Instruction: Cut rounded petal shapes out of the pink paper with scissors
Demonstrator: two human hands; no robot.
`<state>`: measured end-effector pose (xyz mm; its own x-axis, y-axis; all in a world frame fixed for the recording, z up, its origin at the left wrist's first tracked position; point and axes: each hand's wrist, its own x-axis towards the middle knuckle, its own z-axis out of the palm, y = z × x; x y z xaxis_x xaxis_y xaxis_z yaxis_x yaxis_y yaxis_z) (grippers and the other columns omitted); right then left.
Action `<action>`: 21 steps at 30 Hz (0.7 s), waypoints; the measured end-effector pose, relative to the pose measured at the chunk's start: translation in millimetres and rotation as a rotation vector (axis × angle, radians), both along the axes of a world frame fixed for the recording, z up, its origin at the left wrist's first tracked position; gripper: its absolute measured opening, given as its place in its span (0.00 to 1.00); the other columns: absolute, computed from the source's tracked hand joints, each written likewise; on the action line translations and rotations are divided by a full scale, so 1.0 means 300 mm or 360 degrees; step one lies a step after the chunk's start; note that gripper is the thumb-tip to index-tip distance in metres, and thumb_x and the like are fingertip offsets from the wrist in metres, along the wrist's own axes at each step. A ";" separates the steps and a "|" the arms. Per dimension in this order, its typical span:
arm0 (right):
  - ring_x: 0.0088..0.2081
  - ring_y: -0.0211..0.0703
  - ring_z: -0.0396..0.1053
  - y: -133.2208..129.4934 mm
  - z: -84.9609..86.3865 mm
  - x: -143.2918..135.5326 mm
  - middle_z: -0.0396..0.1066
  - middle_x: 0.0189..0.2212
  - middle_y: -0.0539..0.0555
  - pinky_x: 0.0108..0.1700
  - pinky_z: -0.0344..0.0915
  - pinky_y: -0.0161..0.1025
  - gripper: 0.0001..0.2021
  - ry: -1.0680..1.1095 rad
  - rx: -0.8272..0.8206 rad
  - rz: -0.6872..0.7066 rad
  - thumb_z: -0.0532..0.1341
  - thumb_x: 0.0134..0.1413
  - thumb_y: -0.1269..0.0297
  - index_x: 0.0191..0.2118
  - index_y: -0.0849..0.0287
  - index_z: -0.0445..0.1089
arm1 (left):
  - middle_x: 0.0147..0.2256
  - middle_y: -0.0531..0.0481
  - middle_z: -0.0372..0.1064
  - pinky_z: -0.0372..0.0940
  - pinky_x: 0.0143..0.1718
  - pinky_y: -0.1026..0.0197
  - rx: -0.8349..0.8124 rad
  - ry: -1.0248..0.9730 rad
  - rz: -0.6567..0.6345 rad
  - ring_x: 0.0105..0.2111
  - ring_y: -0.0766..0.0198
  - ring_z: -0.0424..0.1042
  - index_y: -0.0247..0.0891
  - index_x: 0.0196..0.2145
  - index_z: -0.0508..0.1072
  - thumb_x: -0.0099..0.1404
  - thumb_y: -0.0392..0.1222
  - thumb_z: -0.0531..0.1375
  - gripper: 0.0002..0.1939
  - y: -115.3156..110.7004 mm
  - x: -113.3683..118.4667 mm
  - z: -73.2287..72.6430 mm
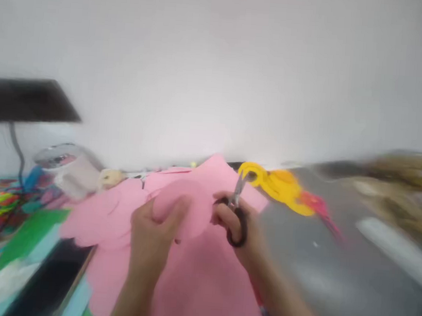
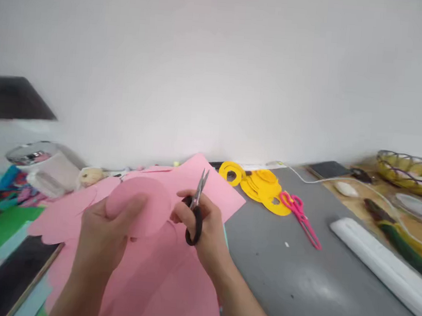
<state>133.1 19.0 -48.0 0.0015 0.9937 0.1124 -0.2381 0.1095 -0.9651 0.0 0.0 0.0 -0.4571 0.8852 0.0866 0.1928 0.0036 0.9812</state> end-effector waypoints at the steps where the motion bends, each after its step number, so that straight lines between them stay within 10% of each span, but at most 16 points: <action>1: 0.26 0.36 0.68 0.004 -0.002 0.001 0.67 0.22 0.45 0.32 0.65 0.35 0.09 0.0018 -0.0034 -0.0084 0.65 0.51 0.60 0.37 0.56 0.70 | 0.17 0.58 0.59 0.55 0.17 0.65 -0.0045 0.0077 0.0048 0.18 0.69 0.57 0.37 0.17 0.69 0.52 0.46 0.65 0.13 0.012 -0.011 -0.008; 11: 0.38 0.46 0.69 0.028 -0.039 0.011 0.72 0.33 0.53 0.43 0.65 0.45 0.13 -0.0748 0.0240 -0.0530 0.64 0.45 0.64 0.39 0.57 0.67 | 0.52 0.41 0.67 0.63 0.49 0.51 0.0111 0.0298 0.0849 0.49 0.51 0.67 0.38 0.55 0.67 0.52 0.45 0.63 0.32 0.078 -0.161 -0.059; 17: 0.37 0.48 0.70 0.051 -0.064 0.013 0.71 0.33 0.54 0.43 0.65 0.46 0.15 -0.0595 0.0014 -0.0404 0.66 0.43 0.60 0.39 0.57 0.68 | 0.25 0.53 0.67 0.57 0.23 0.62 -0.0386 0.0755 -0.0316 0.26 0.62 0.65 0.41 0.24 0.71 0.49 0.45 0.59 0.06 0.075 -0.199 -0.051; 21: 0.34 0.46 0.69 0.074 -0.070 0.033 0.71 0.31 0.53 0.38 0.66 0.43 0.18 -0.0426 -0.0077 -0.0486 0.66 0.42 0.57 0.39 0.59 0.67 | 0.16 0.57 0.53 0.45 0.21 0.62 -0.0661 0.1185 -0.0733 0.19 0.66 0.57 0.41 0.13 0.59 0.48 0.42 0.59 0.12 0.058 -0.181 -0.052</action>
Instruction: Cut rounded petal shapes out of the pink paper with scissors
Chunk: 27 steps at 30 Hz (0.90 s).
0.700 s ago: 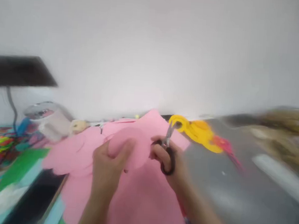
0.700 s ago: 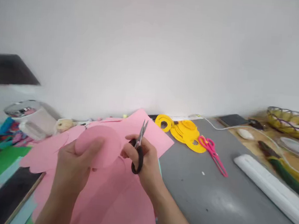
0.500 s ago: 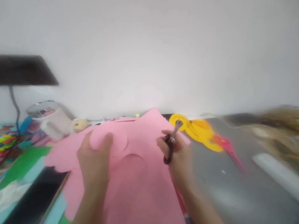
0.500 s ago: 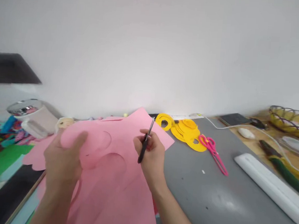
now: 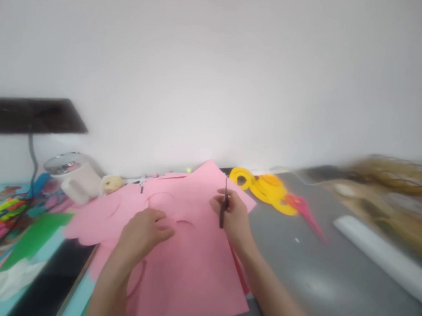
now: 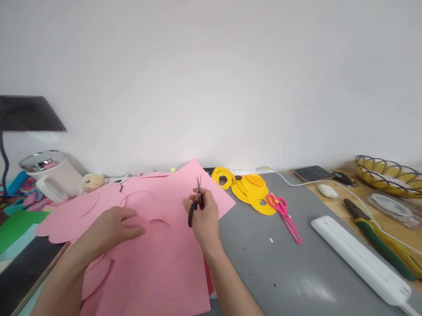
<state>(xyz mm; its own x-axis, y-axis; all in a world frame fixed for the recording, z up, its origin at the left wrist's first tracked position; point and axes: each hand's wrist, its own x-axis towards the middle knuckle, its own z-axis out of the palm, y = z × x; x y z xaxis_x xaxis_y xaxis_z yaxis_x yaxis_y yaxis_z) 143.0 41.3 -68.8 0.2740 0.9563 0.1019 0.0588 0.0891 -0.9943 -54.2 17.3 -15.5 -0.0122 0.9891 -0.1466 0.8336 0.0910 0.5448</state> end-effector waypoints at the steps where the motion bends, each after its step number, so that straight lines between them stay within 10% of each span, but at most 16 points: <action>1: 0.33 0.46 0.69 0.003 -0.001 0.002 0.71 0.31 0.53 0.37 0.66 0.43 0.18 0.0021 -0.0009 0.0008 0.66 0.41 0.57 0.39 0.59 0.67 | 0.18 0.56 0.59 0.47 0.22 0.62 -0.0015 0.0038 -0.0010 0.21 0.64 0.61 0.41 0.15 0.64 0.47 0.43 0.60 0.09 -0.001 0.004 0.001; 6: 0.32 0.45 0.70 0.009 -0.001 -0.004 0.72 0.30 0.53 0.36 0.65 0.41 0.19 0.0161 -0.0068 0.0021 0.67 0.37 0.58 0.38 0.59 0.68 | 0.40 0.47 0.74 0.59 0.33 0.58 0.0203 0.0400 0.0181 0.39 0.54 0.70 0.41 0.39 0.76 0.60 0.50 0.53 0.16 0.016 0.017 -0.004; 13: 0.31 0.45 0.69 0.014 0.002 -0.006 0.73 0.31 0.54 0.31 0.63 0.39 0.22 0.0354 -0.0165 -0.0018 0.68 0.33 0.58 0.38 0.60 0.68 | 0.37 0.40 0.76 0.53 0.44 0.46 0.0225 0.0612 -0.0124 0.44 0.44 0.67 0.35 0.36 0.76 0.58 0.46 0.58 0.14 0.046 0.043 -0.066; 27: 0.30 0.43 0.68 0.021 -0.018 -0.007 0.71 0.31 0.54 0.29 0.63 0.38 0.21 0.0397 -0.0047 -0.0196 0.68 0.35 0.56 0.39 0.60 0.68 | 0.44 0.47 0.75 0.48 0.58 0.48 0.0686 0.0292 -0.0332 0.49 0.57 0.67 0.41 0.42 0.74 0.59 0.30 0.51 0.17 0.063 0.054 -0.091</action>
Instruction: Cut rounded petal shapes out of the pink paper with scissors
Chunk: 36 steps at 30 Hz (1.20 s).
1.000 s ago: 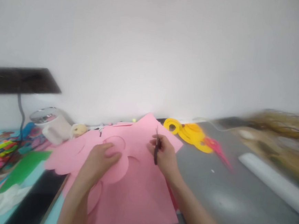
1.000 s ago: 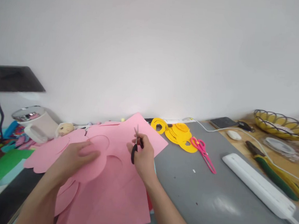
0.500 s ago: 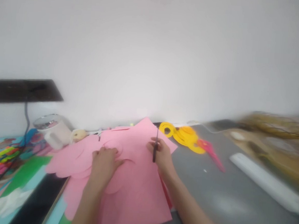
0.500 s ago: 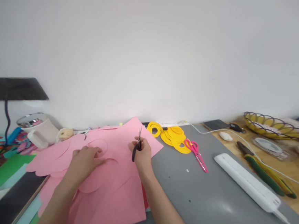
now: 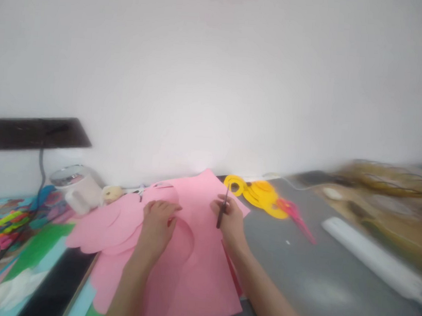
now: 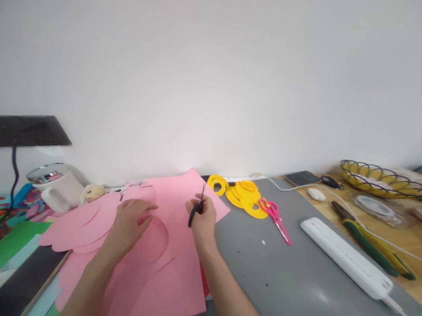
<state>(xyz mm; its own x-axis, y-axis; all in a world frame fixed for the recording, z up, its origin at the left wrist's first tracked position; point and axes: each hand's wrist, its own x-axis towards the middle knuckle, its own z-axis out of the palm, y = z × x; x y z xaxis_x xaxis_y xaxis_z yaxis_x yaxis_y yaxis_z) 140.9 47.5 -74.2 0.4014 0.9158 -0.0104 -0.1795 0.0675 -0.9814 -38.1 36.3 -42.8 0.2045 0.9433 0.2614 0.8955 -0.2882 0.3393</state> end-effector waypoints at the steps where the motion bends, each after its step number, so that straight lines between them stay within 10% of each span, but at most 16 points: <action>1: 0.31 0.43 0.68 0.000 0.000 0.002 0.71 0.32 0.54 0.30 0.64 0.38 0.21 -0.0019 0.0021 -0.0056 0.68 0.37 0.56 0.39 0.60 0.68 | 0.43 0.48 0.75 0.46 0.59 0.48 0.0047 -0.0013 -0.0026 0.49 0.57 0.67 0.41 0.41 0.74 0.59 0.30 0.51 0.17 0.001 0.000 0.002; 8: 0.38 0.46 0.67 -0.004 0.011 0.017 0.67 0.35 0.55 0.39 0.64 0.43 0.19 -0.0115 0.0111 -0.0440 0.64 0.44 0.55 0.40 0.59 0.64 | 0.36 0.49 0.76 0.47 0.63 0.47 0.0729 -0.0425 0.0054 0.40 0.62 0.73 0.41 0.34 0.73 0.63 0.37 0.52 0.10 -0.001 -0.003 -0.001; 15: 0.39 0.48 0.68 0.002 -0.006 0.009 0.67 0.35 0.55 0.43 0.63 0.46 0.18 -0.0189 0.0165 -0.0347 0.64 0.44 0.55 0.39 0.59 0.63 | 0.46 0.50 0.75 0.57 0.58 0.54 0.0647 -0.1038 0.0594 0.56 0.58 0.65 0.41 0.41 0.76 0.63 0.43 0.55 0.13 -0.035 0.018 0.031; 27: 0.42 0.48 0.69 -0.096 0.063 -0.033 0.70 0.39 0.53 0.45 0.66 0.42 0.22 -0.0655 0.0812 0.1000 0.72 0.32 0.67 0.39 0.55 0.69 | 0.45 0.47 0.75 0.63 0.50 0.58 0.0184 -0.1015 0.0772 0.49 0.57 0.71 0.40 0.45 0.74 0.65 0.45 0.48 0.19 -0.018 -0.012 0.061; 33: 0.31 0.42 0.69 -0.085 0.032 -0.057 0.69 0.28 0.49 0.36 0.67 0.39 0.07 -0.0714 0.0809 0.0464 0.57 0.44 0.74 0.30 0.55 0.66 | 0.57 0.33 0.61 0.56 0.58 0.52 0.0812 -0.0739 0.0640 0.59 0.52 0.58 0.31 0.53 0.68 0.60 0.50 0.58 0.27 -0.030 0.019 0.048; 36: 0.31 0.41 0.68 -0.075 0.037 -0.049 0.68 0.27 0.50 0.35 0.66 0.39 0.03 -0.0703 0.0807 0.0201 0.57 0.49 0.72 0.30 0.56 0.65 | 0.34 0.42 0.74 0.65 0.48 0.53 0.0810 -0.0939 0.0619 0.40 0.55 0.73 0.38 0.30 0.75 0.60 0.55 0.57 0.17 -0.052 0.044 0.061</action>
